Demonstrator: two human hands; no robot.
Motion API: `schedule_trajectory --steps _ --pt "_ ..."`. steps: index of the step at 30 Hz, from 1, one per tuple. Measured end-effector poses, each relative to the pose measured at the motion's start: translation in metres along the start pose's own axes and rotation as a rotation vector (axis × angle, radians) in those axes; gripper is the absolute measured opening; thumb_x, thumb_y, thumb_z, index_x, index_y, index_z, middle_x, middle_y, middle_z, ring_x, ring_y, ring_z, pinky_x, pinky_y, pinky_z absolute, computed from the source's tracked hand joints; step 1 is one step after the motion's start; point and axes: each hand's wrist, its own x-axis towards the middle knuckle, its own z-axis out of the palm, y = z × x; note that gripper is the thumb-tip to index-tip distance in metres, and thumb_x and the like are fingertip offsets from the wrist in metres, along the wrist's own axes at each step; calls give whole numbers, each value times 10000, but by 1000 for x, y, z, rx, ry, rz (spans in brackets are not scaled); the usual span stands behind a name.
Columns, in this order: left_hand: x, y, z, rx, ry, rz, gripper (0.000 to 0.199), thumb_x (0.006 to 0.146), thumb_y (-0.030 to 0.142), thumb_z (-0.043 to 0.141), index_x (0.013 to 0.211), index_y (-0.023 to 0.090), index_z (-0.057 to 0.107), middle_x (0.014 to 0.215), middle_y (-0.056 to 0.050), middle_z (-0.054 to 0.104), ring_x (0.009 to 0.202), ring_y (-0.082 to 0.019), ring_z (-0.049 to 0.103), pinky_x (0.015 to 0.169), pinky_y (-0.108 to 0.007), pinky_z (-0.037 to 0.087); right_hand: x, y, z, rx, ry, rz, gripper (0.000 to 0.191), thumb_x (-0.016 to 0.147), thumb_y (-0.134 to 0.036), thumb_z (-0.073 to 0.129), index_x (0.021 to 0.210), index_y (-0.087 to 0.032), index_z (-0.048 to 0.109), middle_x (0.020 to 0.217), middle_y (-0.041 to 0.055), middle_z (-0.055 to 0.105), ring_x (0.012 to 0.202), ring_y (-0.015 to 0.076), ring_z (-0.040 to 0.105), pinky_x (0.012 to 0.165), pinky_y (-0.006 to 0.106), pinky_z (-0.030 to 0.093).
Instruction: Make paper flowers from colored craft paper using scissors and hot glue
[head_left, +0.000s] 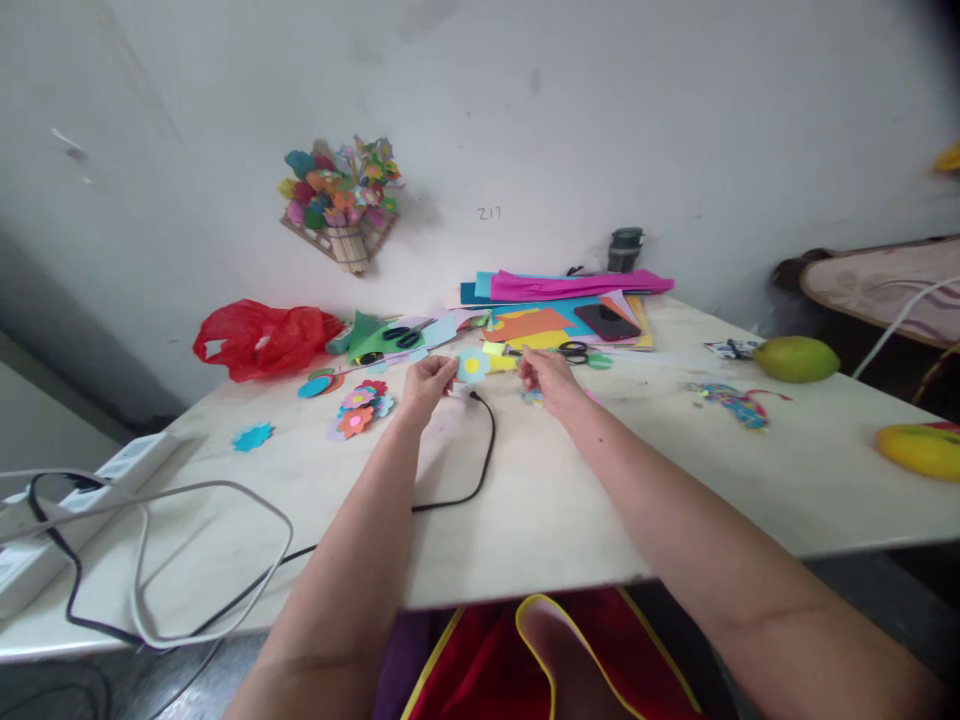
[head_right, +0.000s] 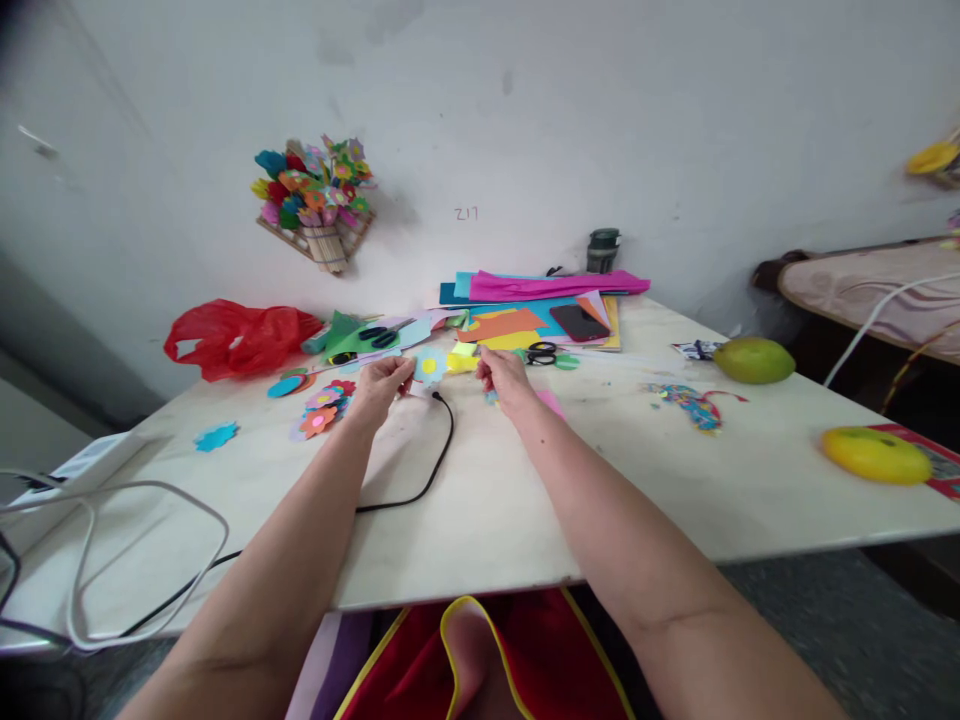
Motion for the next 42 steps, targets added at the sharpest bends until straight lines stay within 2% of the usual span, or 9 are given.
schedule_trajectory --steps 3,7,11,15,19,28,34,37,42 --pt "0 0 -1 -2 13 -5 333 657 454 650 596 143 548 440 30 488 396 -57 395 419 -191 312 -1 -2 0 -10 -19 -2 270 729 -363 604 585 -149 522 576 1 599 381 40 421 346 166 319" --pt "-2 0 3 -7 -25 -1 336 675 459 636 605 141 553 463 26 495 419 -59 414 439 -189 334 -10 -2 9 -39 -330 55 273 620 -205 672 882 -177 599 900 22 662 543 79 570 431 189 433" --pt "-3 2 9 -20 -40 25 326 659 454 648 626 140 565 504 29 498 447 -62 424 449 -188 346 -17 4 21 -27 -505 115 266 609 -210 687 855 -156 601 751 10 652 545 100 577 469 215 468" --pt "4 3 -3 7 74 48 329 642 455 647 592 144 550 496 35 470 449 -63 406 454 -190 355 -16 6 21 -51 -408 136 248 655 -344 686 697 -114 604 487 -19 548 388 59 450 376 183 376" --pt "12 4 -40 179 340 42 326 636 469 630 657 144 611 536 20 509 497 -87 452 486 -201 379 -13 2 15 20 -271 92 302 625 -394 711 645 -121 582 420 -51 484 334 37 373 328 170 299" --pt "6 -1 -108 840 763 -373 279 661 384 592 838 197 699 820 -105 660 899 -303 572 727 -392 435 -3 -2 2 30 -119 27 295 651 -405 687 647 -129 583 463 -26 532 346 48 405 340 180 322" --pt "-4 -2 -111 865 864 -570 355 673 387 597 968 197 655 1100 -164 591 1153 -368 405 837 -464 404 -1 -8 -5 32 -50 -8 261 650 -367 684 628 -130 576 459 -31 526 345 43 399 336 172 301" --pt "-3 4 -103 885 960 -448 364 751 369 519 1063 203 606 1117 -138 581 1137 -340 419 874 -450 390 1 -12 -9 20 0 -28 225 653 -328 680 624 -131 576 457 -34 520 346 40 395 338 168 306" --pt "6 13 -77 869 866 -200 306 814 337 410 893 175 657 986 -125 629 1039 -290 497 860 -386 390 7 -20 -18 -67 74 -112 233 618 -310 716 591 -148 551 464 -34 529 346 40 393 340 174 320"
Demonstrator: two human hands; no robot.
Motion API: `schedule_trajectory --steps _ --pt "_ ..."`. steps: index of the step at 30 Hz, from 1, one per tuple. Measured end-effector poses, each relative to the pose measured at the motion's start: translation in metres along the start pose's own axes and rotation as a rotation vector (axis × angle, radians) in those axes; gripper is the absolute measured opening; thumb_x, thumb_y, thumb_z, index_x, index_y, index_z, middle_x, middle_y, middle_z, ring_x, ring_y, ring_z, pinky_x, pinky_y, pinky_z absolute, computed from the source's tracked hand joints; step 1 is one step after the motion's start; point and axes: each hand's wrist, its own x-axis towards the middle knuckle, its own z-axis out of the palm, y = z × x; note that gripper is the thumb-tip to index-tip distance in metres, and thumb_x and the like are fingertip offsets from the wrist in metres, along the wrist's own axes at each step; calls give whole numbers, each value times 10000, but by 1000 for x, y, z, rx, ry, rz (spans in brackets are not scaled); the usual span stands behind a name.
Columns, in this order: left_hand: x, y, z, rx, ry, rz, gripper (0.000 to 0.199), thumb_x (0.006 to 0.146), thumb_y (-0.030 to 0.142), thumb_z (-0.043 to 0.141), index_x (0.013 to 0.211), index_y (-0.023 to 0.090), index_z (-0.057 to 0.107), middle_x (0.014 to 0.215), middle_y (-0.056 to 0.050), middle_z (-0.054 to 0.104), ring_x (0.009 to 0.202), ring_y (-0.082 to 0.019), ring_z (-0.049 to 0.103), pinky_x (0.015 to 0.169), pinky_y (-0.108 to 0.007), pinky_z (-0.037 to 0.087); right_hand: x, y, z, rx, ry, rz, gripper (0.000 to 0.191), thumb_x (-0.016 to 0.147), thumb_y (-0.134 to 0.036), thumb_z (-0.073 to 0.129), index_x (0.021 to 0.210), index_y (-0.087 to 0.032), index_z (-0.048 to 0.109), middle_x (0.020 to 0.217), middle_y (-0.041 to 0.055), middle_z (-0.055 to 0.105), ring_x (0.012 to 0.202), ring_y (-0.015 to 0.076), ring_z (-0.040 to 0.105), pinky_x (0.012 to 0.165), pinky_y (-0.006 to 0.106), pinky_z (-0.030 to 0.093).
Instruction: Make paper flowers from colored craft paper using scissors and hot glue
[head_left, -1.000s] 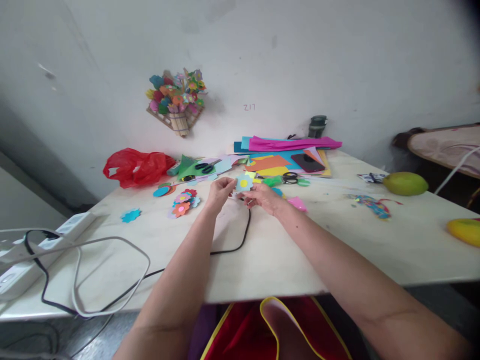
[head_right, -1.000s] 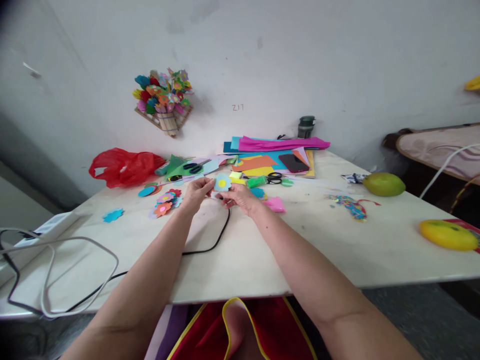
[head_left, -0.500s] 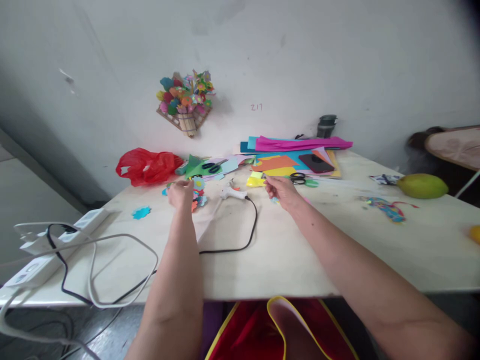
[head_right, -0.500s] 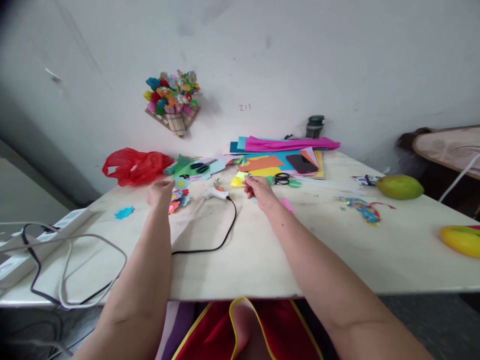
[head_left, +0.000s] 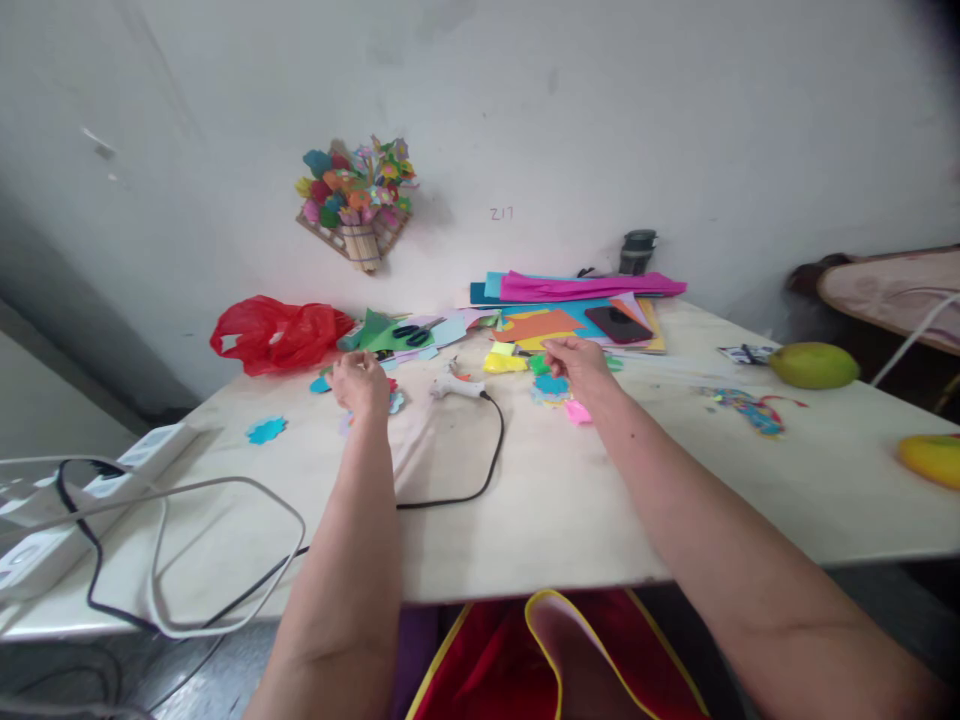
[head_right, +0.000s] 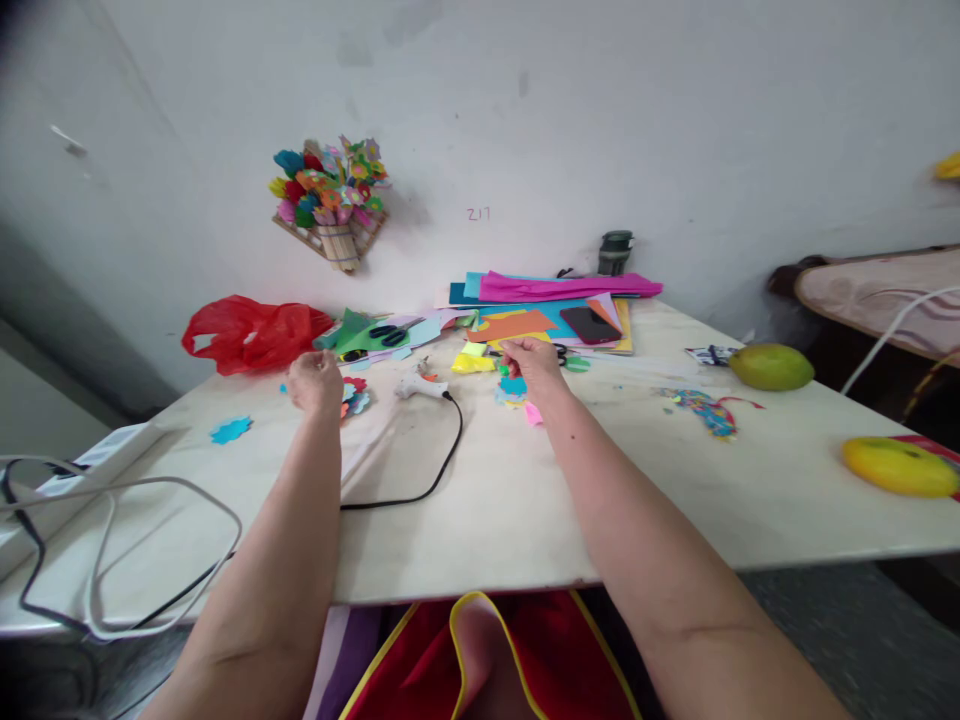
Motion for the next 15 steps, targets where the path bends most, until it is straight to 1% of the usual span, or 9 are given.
schedule_trajectory --steps 2,4,6,8,11,13,15 --pt "-9 12 3 -73 -80 77 298 806 346 423 857 166 655 899 -119 646 966 -280 534 817 -367 401 3 -2 -5 -54 24 -34 269 600 -335 732 568 -156 535 460 -30 529 350 43 393 340 178 320" --pt "-20 24 6 -137 -161 135 279 796 339 437 831 166 653 863 -106 654 904 -264 558 782 -348 402 5 -4 -10 -113 36 -63 289 580 -352 744 554 -160 530 453 -26 527 355 49 392 341 184 317" --pt "-33 34 7 -150 -250 186 278 794 359 445 810 177 655 851 -99 658 883 -260 566 744 -332 398 8 -4 -15 -182 17 -79 291 565 -360 749 550 -159 539 452 -21 531 364 56 398 354 192 325" --pt "-46 42 10 -124 -304 273 293 807 362 431 791 179 660 850 -99 658 875 -258 571 718 -321 389 11 -2 -20 -282 -18 -86 273 566 -354 742 551 -153 559 464 -12 547 382 66 417 387 203 351" --pt "-64 47 16 -89 -401 379 283 809 354 437 793 187 665 832 -91 661 830 -243 583 673 -298 381 16 1 -26 -557 -43 -105 188 603 -305 704 566 -145 612 516 10 596 458 99 497 480 225 403" --pt "-75 49 21 -56 -446 454 281 813 344 433 786 189 667 813 -88 662 805 -234 587 658 -291 382 16 1 -27 -817 -34 -118 105 629 -259 667 620 -154 666 604 26 650 566 139 573 560 241 426" --pt "-85 50 25 -25 -476 556 268 813 321 438 775 187 668 810 -90 663 793 -226 585 651 -288 387 14 -1 -27 -1071 -33 -120 100 649 -227 633 698 -181 706 720 32 692 687 173 614 617 249 430"
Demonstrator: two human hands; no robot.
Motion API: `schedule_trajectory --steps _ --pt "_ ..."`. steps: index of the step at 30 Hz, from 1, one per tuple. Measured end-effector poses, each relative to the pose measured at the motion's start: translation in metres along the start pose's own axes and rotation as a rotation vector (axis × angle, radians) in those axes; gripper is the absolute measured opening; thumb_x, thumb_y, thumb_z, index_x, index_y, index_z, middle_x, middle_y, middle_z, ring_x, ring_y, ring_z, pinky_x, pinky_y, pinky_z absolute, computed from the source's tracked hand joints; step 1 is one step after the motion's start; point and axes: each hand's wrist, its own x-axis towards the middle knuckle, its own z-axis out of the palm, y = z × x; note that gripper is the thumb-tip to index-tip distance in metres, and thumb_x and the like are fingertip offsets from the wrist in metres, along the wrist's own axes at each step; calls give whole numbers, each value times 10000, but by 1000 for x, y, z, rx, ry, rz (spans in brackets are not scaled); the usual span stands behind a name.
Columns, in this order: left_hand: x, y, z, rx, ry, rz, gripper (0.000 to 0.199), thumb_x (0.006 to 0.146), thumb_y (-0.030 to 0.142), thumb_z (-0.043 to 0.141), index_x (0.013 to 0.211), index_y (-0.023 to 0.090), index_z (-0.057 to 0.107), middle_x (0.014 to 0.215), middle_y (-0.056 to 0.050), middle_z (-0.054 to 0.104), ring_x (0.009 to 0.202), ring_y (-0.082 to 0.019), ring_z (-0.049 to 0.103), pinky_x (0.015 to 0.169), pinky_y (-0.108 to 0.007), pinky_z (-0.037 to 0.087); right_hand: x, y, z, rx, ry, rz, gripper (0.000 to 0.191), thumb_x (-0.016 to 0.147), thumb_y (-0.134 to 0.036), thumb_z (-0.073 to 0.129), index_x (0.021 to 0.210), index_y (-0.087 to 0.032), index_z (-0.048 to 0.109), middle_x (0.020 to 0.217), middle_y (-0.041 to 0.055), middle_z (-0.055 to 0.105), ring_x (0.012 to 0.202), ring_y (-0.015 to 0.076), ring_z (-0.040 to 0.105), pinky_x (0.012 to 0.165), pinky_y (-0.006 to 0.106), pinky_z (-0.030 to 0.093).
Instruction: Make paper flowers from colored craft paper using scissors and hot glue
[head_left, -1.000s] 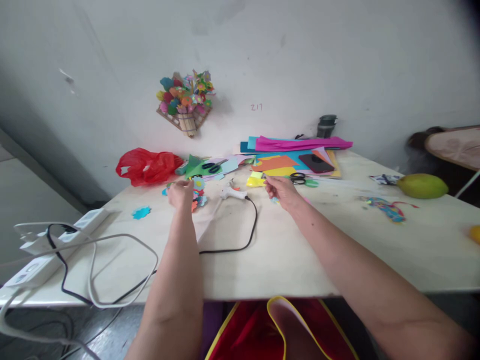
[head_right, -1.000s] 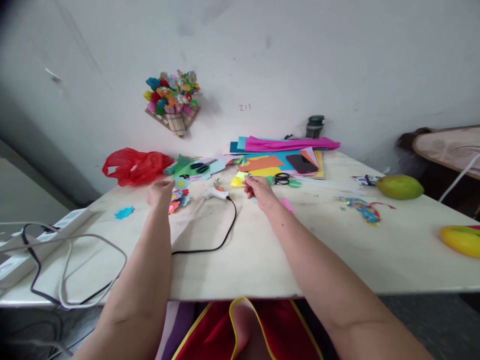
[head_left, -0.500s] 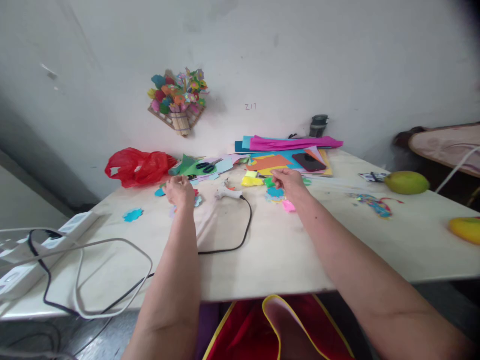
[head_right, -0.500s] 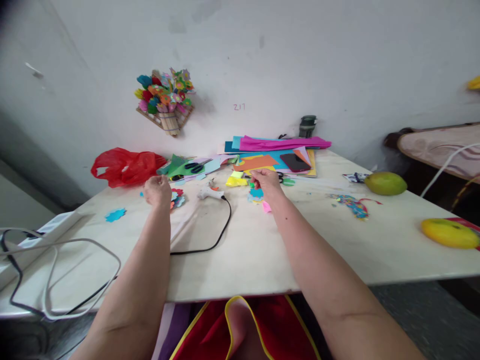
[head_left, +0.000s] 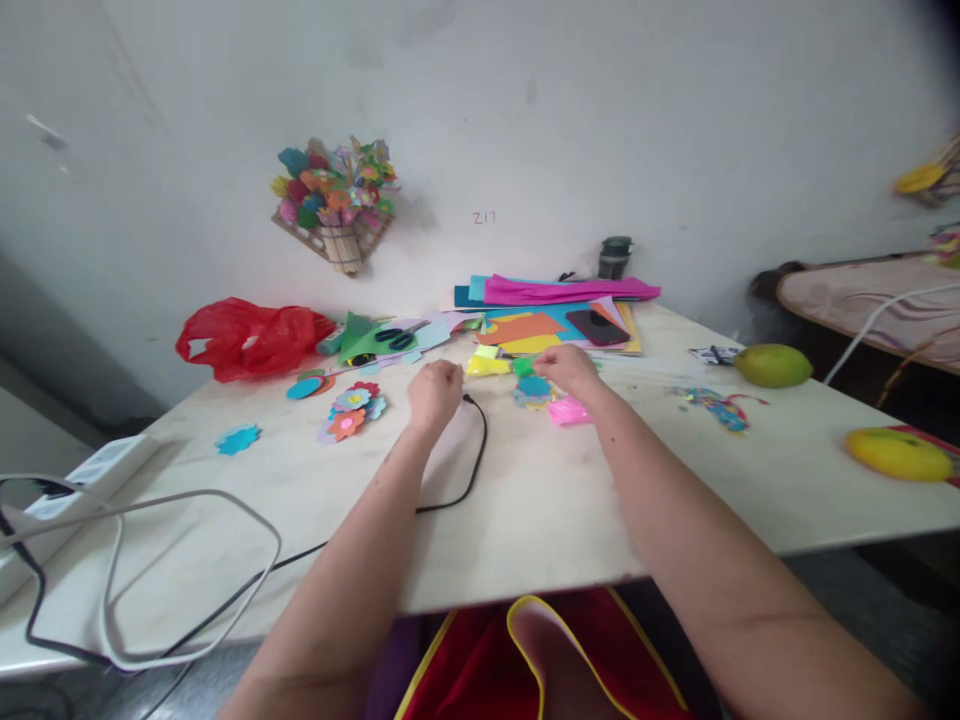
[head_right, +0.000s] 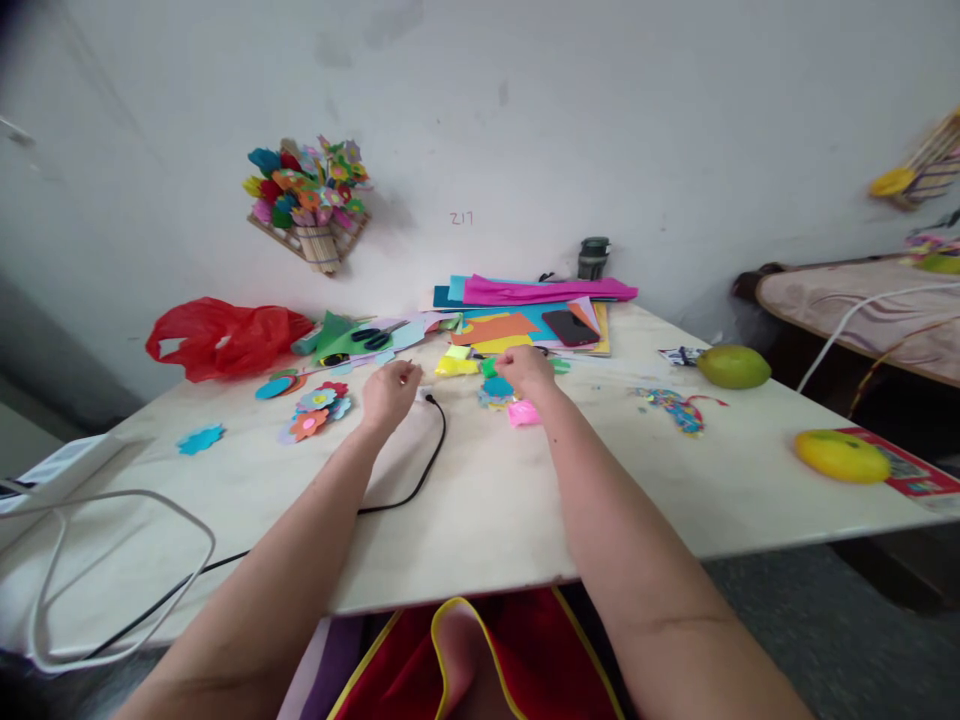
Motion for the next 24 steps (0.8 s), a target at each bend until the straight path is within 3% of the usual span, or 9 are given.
schedule_trajectory --steps 4,9,14,20,24 --pt "-9 6 13 60 -61 257 219 791 229 467 712 184 666 769 -94 664 866 -234 569 633 -284 400 -6 -5 -3 -255 -49 -27 174 681 -203 599 791 -235 729 899 30 710 827 189 626 654 236 431" --pt "-14 6 20 27 -77 371 194 786 203 489 769 200 681 818 -91 665 968 -234 548 675 -294 438 -7 -3 -1 -283 -102 -66 179 689 -187 600 792 -250 732 912 32 711 843 208 630 655 250 441" --pt "-10 1 22 -32 -29 376 196 798 201 484 809 193 679 923 -98 649 953 -211 562 758 -301 451 -3 0 -4 -292 34 -48 200 744 -200 531 798 -218 724 918 54 704 864 213 623 680 267 434" --pt "-2 -9 28 -71 -19 300 200 799 183 468 744 174 660 714 -77 641 752 -192 583 712 -298 446 -1 0 -8 -249 111 20 163 740 -299 566 762 -213 703 858 44 697 825 187 612 676 255 422" --pt "-2 -10 31 -85 -50 314 199 793 197 478 732 162 663 683 -81 639 684 -185 575 686 -303 441 0 2 -8 -170 160 69 276 795 -376 491 785 -191 696 827 70 689 802 199 608 657 270 416"
